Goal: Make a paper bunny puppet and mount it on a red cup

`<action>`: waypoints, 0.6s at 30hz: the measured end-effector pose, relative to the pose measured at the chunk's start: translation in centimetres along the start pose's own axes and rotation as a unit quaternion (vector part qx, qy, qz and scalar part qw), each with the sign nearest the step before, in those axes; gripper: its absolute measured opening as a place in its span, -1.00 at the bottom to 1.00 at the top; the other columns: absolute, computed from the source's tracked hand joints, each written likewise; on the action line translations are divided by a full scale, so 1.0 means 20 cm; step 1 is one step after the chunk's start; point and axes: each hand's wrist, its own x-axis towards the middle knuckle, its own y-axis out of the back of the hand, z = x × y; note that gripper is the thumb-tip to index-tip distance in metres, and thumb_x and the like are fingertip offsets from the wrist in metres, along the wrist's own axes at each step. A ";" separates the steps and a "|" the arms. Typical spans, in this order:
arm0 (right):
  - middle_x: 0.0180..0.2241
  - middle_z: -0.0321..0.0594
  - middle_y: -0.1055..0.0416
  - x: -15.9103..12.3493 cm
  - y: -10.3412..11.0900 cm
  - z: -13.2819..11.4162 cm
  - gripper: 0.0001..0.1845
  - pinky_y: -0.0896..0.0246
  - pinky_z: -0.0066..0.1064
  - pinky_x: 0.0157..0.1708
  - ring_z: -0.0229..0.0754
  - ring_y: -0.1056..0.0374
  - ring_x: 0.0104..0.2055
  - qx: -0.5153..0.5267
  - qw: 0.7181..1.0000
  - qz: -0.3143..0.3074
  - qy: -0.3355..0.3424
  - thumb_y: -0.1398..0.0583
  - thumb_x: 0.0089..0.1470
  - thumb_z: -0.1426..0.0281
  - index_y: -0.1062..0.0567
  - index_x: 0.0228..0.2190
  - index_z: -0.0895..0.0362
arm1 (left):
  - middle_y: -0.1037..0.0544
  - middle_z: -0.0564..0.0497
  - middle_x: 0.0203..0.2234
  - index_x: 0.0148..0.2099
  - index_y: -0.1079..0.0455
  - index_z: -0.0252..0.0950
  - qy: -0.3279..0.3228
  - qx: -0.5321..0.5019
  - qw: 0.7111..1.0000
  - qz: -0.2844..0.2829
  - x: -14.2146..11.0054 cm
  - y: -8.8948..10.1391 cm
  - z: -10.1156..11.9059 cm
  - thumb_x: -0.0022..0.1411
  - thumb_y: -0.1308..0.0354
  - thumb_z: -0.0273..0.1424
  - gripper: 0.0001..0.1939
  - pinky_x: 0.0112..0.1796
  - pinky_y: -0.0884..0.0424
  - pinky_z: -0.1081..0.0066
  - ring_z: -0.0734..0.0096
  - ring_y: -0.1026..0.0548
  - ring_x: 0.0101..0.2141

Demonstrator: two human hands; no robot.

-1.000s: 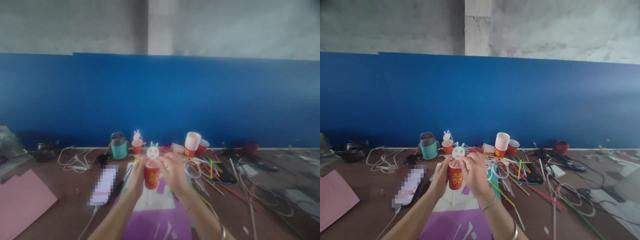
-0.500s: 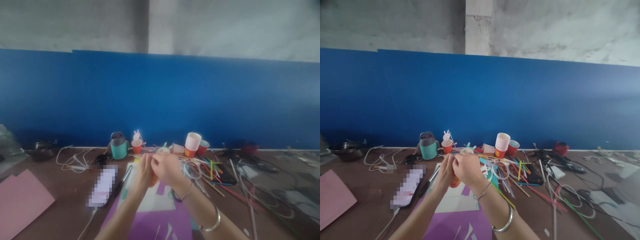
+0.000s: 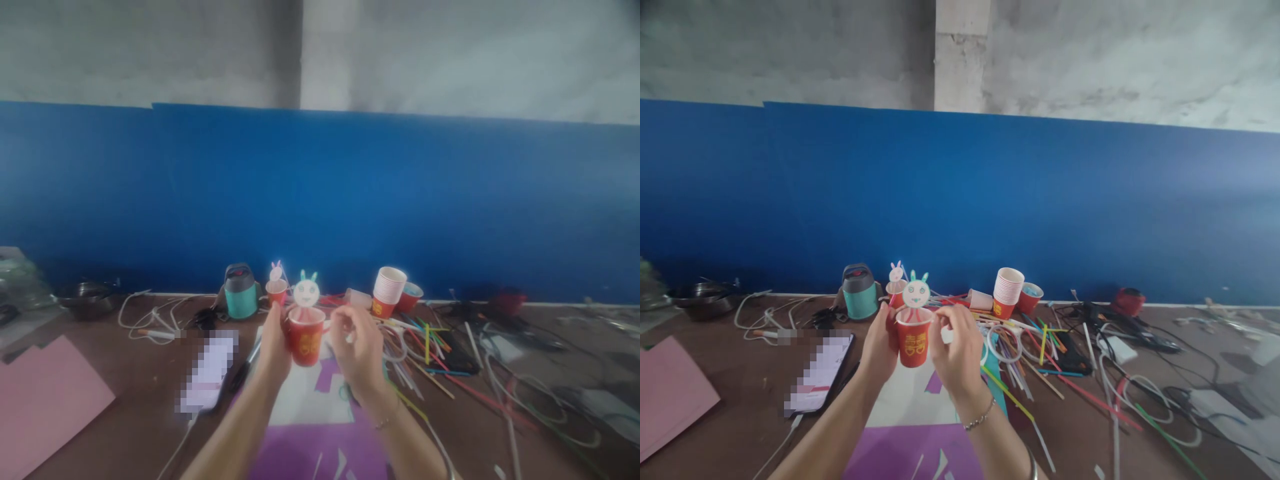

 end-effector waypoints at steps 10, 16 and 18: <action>-0.20 -0.07 -0.53 -0.21 -0.23 0.21 -0.49 -0.40 -0.20 -0.20 0.01 -0.47 -0.17 0.298 0.872 -0.204 -0.330 -0.30 -0.13 0.17 -0.38 -0.14 0.13 | -0.55 -0.02 -0.45 -0.30 -0.40 -0.30 0.065 -0.008 0.998 -0.018 0.02 0.06 -0.08 0.17 -0.16 -0.10 -0.67 -0.26 -0.42 0.35 0.25 -0.54 -0.32; -0.20 -0.09 -0.54 -0.25 -0.24 0.29 -0.43 -0.38 -0.17 -0.16 0.02 -0.46 -0.14 0.368 0.833 -0.280 -0.303 -0.32 -0.15 0.05 -0.45 -0.15 0.13 | -0.59 -0.06 -0.28 -0.03 -0.39 -0.23 0.104 0.124 0.986 -0.044 -0.04 0.17 -0.12 -0.08 -0.42 -0.33 -0.48 -0.24 -0.42 0.39 0.22 -0.55 -0.22; -0.21 -0.10 -0.53 -0.24 -0.22 0.30 -0.47 -0.37 -0.19 -0.16 0.01 -0.45 -0.14 0.356 0.841 -0.280 -0.294 -0.26 -0.08 0.00 -0.48 -0.19 0.12 | -0.59 -0.09 -0.24 0.00 -0.39 -0.23 0.091 0.123 0.986 -0.072 -0.06 0.20 -0.12 -0.12 -0.44 -0.36 -0.41 -0.20 -0.42 0.36 0.17 -0.54 -0.17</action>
